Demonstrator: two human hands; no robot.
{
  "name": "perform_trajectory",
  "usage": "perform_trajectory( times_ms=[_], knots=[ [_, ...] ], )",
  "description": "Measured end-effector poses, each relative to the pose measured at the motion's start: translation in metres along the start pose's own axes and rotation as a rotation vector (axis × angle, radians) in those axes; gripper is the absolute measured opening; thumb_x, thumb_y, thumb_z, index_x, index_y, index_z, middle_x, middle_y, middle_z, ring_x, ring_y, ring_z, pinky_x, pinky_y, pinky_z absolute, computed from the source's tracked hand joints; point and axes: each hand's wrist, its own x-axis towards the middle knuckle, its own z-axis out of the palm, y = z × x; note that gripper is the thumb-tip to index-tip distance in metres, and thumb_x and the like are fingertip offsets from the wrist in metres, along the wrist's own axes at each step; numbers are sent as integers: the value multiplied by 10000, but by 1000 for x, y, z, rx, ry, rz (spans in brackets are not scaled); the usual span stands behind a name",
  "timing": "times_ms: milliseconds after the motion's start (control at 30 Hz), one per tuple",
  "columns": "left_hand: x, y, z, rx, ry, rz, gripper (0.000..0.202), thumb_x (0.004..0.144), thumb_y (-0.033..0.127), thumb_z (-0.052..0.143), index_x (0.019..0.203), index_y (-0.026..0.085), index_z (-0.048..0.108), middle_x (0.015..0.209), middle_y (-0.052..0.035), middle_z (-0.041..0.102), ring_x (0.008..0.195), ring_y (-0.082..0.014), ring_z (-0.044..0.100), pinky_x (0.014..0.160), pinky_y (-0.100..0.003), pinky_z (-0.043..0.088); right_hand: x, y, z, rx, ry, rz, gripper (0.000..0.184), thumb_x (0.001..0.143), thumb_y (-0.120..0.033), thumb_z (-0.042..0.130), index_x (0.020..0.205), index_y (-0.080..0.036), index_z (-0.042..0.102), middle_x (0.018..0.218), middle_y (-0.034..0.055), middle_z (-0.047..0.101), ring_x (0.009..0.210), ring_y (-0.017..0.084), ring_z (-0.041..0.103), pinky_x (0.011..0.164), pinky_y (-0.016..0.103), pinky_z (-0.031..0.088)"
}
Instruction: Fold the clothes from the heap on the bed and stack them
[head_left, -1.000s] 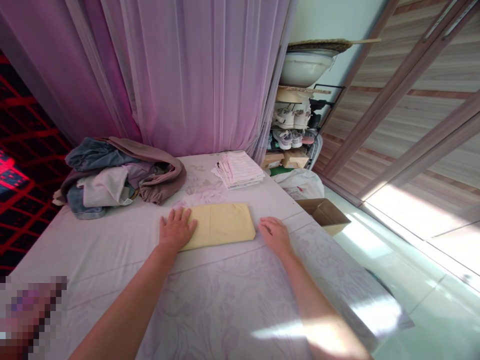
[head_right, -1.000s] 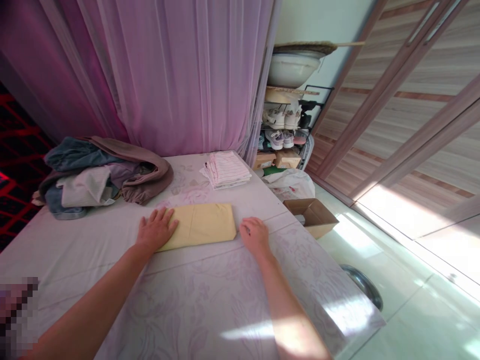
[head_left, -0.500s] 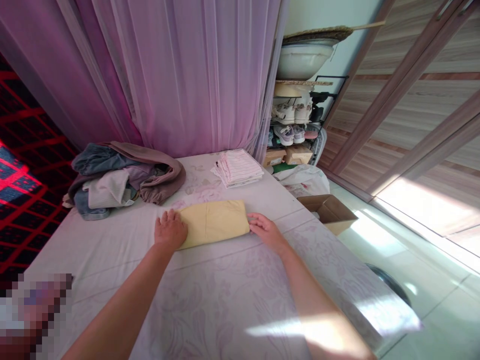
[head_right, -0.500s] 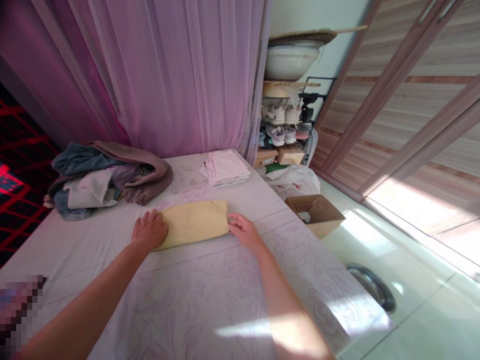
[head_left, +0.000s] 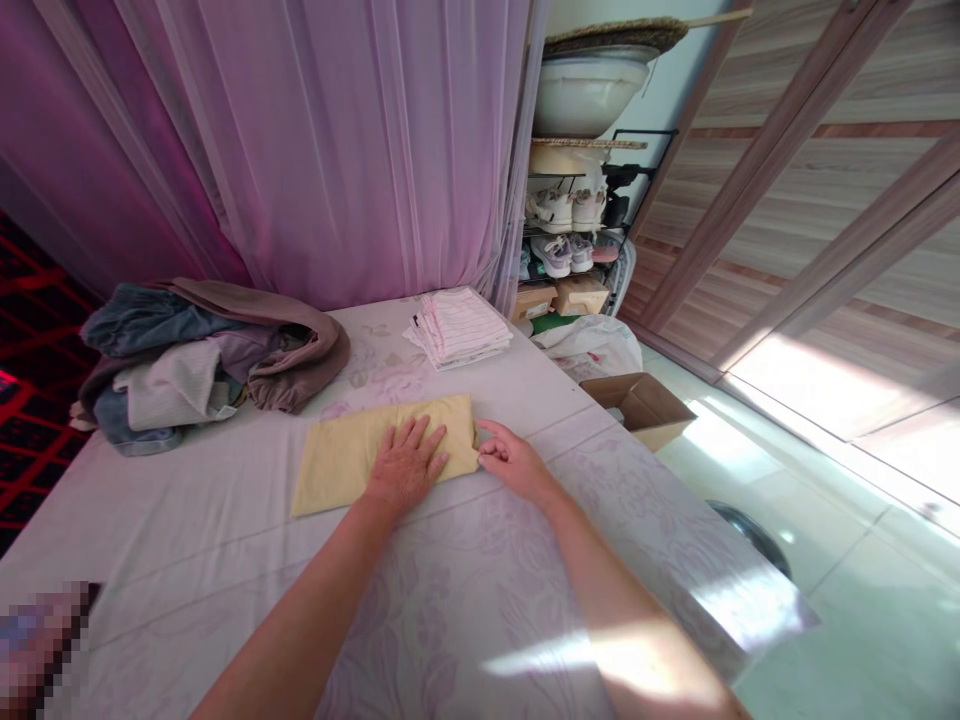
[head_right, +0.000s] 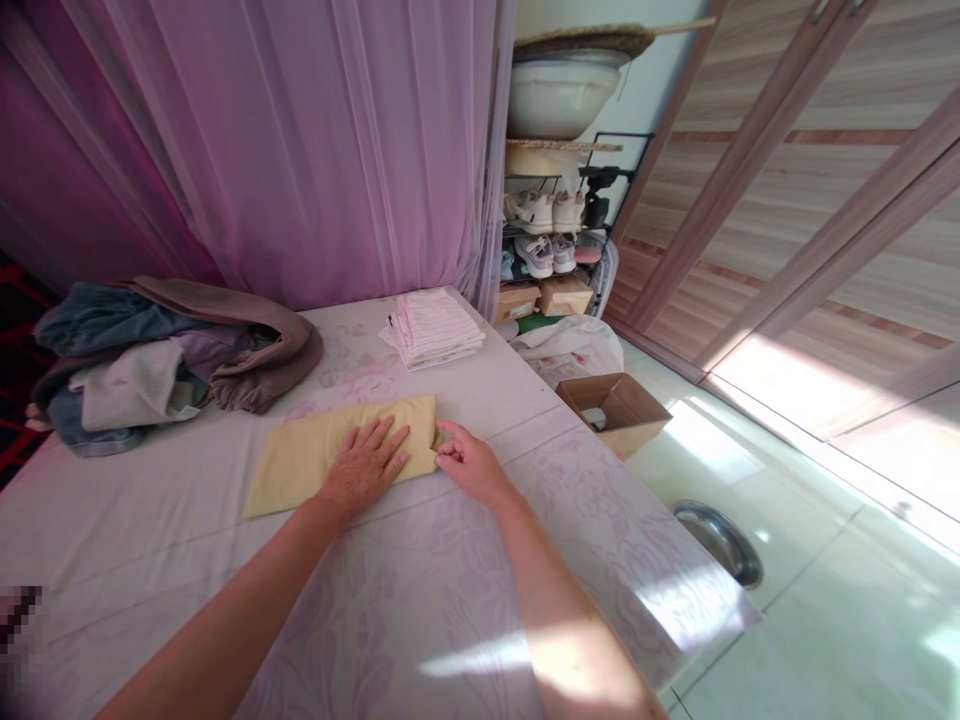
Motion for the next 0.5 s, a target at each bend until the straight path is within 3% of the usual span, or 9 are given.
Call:
perform_trajectory(
  times_ms=[200,333,500],
  knots=[
    [-1,2,-3,6,-4,8,550,963,506,236,1460,296,339,1568,-48,243,1438,-267,206,1152,-507,140,-10,-4,-4,-161,102,-33,555,801,-225,535,1349,-244,451,811,-34,646,674,98,560,694,243,464],
    [-1,4,-4,16,-2,-6,549,959,508,257,1458,297,345,1568,-47,243,1437,-271,208,1155,-504,140,-18,-8,-11,-272,102,0,544,808,-217,518,1349,-235,457,830,-28,660,688,105,574,706,246,466],
    [-1,5,-3,12,16,-8,547,956,506,277,1454,294,356,1564,-48,255,1433,-275,220,1157,-507,139,-21,-10,-16,-420,149,-60,508,843,-223,471,1351,-244,467,896,-7,692,751,125,602,760,272,474]
  ],
)
